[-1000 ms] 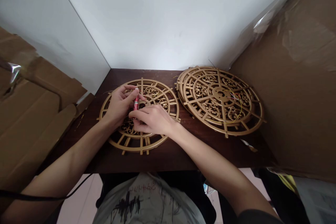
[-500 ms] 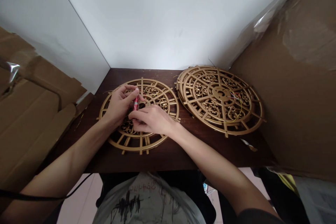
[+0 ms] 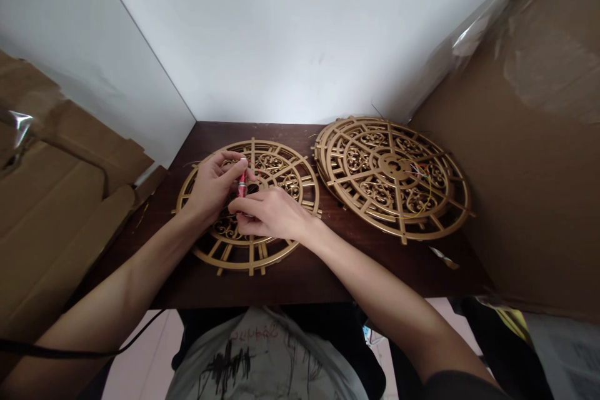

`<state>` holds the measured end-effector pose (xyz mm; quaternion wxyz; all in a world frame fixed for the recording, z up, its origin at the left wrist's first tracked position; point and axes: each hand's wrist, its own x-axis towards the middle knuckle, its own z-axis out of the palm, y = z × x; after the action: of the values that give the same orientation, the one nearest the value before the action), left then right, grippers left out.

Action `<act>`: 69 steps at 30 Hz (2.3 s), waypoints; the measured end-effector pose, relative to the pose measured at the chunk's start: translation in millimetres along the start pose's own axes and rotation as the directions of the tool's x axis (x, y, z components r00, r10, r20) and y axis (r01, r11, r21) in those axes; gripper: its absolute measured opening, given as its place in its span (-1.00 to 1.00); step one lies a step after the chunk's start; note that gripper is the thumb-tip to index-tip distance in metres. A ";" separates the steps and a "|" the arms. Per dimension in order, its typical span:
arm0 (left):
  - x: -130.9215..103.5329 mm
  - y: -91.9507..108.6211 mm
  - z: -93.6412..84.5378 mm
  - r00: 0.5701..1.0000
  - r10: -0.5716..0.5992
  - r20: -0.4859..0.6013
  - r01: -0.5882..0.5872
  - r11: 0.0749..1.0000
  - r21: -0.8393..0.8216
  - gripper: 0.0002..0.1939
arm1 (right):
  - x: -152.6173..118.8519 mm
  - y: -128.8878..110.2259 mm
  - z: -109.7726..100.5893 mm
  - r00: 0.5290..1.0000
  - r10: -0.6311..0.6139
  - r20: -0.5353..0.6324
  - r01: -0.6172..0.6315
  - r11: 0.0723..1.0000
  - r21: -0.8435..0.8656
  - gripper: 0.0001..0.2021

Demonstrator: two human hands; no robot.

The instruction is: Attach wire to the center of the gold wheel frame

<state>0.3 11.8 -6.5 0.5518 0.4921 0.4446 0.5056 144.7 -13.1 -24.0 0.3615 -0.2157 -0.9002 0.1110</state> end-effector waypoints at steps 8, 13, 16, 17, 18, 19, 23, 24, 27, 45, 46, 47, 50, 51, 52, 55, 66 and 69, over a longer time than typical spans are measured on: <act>-1.1 2.7 1.1 1.000 -0.016 0.000 0.016 1.000 -0.005 -0.73 | 0.4 -1.2 -0.8 1.000 0.012 0.024 -0.011 0.999 -0.035 -0.83; -0.8 2.1 0.7 1.000 -0.011 0.001 0.011 1.000 0.005 -0.73 | 0.5 -1.0 -0.4 1.000 0.008 0.028 -0.007 0.999 -0.037 -0.83; -0.2 1.1 0.2 1.000 -0.005 0.003 0.005 1.000 0.009 -0.74 | 0.6 -1.0 0.0 1.000 0.007 0.018 -0.006 0.999 -0.039 -0.82; 0.0 0.9 0.1 1.000 -0.006 0.002 0.005 1.000 0.010 -0.74 | 0.6 -1.0 0.1 1.000 0.007 0.013 -0.007 0.999 -0.039 -0.82; 0.1 0.7 0.1 1.000 -0.005 0.001 0.005 1.000 0.011 -0.74 | 0.6 -1.0 0.1 1.000 0.007 0.010 -0.006 0.999 -0.039 -0.82; 0.1 0.6 0.1 1.000 -0.004 0.001 0.004 1.000 0.011 -0.74 | 0.6 -1.1 0.2 1.000 0.006 0.009 -0.005 0.999 -0.038 -0.82; -0.3 1.0 0.4 1.000 -0.006 -0.001 0.006 1.000 0.009 -0.74 | 0.2 -0.8 0.2 1.000 0.011 0.017 -0.010 0.999 -0.040 -0.81; -0.5 1.2 0.4 1.000 -0.007 -0.002 0.007 1.000 0.007 -0.74 | 0.0 -0.6 0.3 1.000 0.013 0.017 -0.012 0.999 -0.041 -0.81; -0.9 1.2 -0.2 1.000 -0.008 -0.001 0.008 1.000 0.003 -0.73 | -0.3 0.2 0.7 1.000 0.013 0.020 -0.012 0.999 -0.034 -0.82; -0.4 2.4 0.0 1.000 -0.012 -0.008 0.012 1.000 0.013 -0.72 | 0.1 -1.5 -0.9 0.999 0.040 0.030 -0.039 0.999 -0.038 -0.81; -0.3 2.4 0.1 1.000 -0.015 -0.010 0.015 1.000 0.013 -0.72 | 0.2 -1.6 -0.8 0.999 0.041 0.030 -0.040 0.998 -0.038 -0.81; -0.2 2.5 0.2 1.000 -0.017 -0.011 0.018 1.000 0.013 -0.72 | 0.3 -1.6 -0.6 0.999 0.042 0.029 -0.041 0.998 -0.039 -0.81; -0.1 2.6 0.3 1.000 -0.016 -0.013 0.016 1.000 0.013 -0.74 | 0.4 -1.4 -0.1 0.999 0.034 0.016 -0.033 0.999 -0.036 -0.80; -0.2 2.7 0.4 1.000 -0.016 -0.013 0.016 1.000 0.015 -0.74 | 0.4 -1.3 0.0 1.000 0.028 0.011 -0.028 0.999 -0.034 -0.80; -0.3 2.8 0.4 1.000 -0.017 -0.015 0.017 1.000 0.017 -0.75 | 0.4 -1.1 0.0 1.000 0.023 0.008 -0.023 0.999 -0.031 -0.81; -0.7 3.0 0.4 0.999 -0.025 -0.023 0.026 1.000 0.018 -0.75 | 0.4 -0.5 -0.2 1.000 0.020 0.013 -0.019 0.999 -0.030 -0.81; -1.6 4.9 0.8 1.000 -0.019 -0.022 0.020 0.999 0.028 -0.74 | 0.5 -0.6 -0.1 1.000 0.017 0.017 -0.016 0.999 -0.037 -0.81; -1.7 4.9 0.9 1.000 -0.019 -0.021 0.020 0.999 0.028 -0.74 | 0.6 -0.6 -0.4 0.999 0.022 0.028 -0.021 0.999 -0.041 -0.81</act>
<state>0.4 10.0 -1.5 0.5451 0.4901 0.4622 0.4991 144.4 -13.4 -23.2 0.3430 -0.2310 -0.9050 0.0995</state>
